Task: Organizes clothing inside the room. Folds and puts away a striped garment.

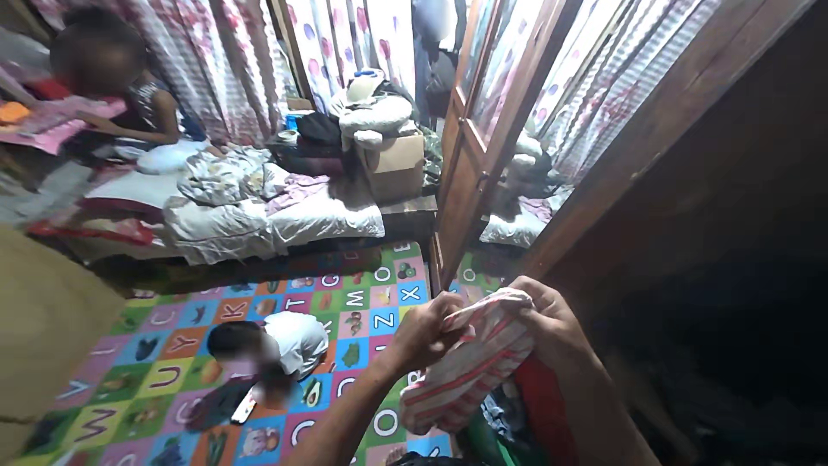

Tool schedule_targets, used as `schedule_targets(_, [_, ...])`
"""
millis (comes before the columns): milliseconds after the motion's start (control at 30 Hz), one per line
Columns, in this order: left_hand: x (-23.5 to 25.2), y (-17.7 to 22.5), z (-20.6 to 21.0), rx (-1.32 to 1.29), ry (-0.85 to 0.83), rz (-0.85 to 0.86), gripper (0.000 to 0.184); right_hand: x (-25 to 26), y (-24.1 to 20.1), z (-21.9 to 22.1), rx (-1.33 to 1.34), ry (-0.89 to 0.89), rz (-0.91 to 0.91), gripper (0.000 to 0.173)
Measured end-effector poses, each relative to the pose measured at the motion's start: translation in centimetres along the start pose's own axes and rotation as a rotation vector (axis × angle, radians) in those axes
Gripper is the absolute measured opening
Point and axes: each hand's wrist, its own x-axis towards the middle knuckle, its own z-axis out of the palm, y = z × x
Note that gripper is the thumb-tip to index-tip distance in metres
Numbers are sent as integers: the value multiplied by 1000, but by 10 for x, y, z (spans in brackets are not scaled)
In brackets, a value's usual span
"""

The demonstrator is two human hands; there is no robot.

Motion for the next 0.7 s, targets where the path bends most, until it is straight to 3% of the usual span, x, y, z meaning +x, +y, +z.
schedule_targets(100, [-16,-29,17,194,152,-180,31,-4,-7,-1,-104,-1,-58,15])
schedule_targets(167, [-24,-47,24,268,145,-379,32,-7,-12,-4,-187,65,-91,16])
schedule_targets(267, [-32,-64,21,346,-113,-697,43,-11,-20,-19,-336,213,-158,14])
schedule_targets(367, [-37,-74,3,296,-387,-784,54,-14,-23,-40,-513,387,-192,11])
schedule_targets(533, [-44,-49,-46,-100,-638,-420,97,-15,-12,-77,-645,596,-83,5])
schedule_targets(600, [-45,-21,-59,-209,-637,-216,92,-11,-1,-89,-654,650,0,11])
schedule_targets(700, [-38,17,-62,-288,-626,126,68,-4,23,-88,-641,659,134,17])
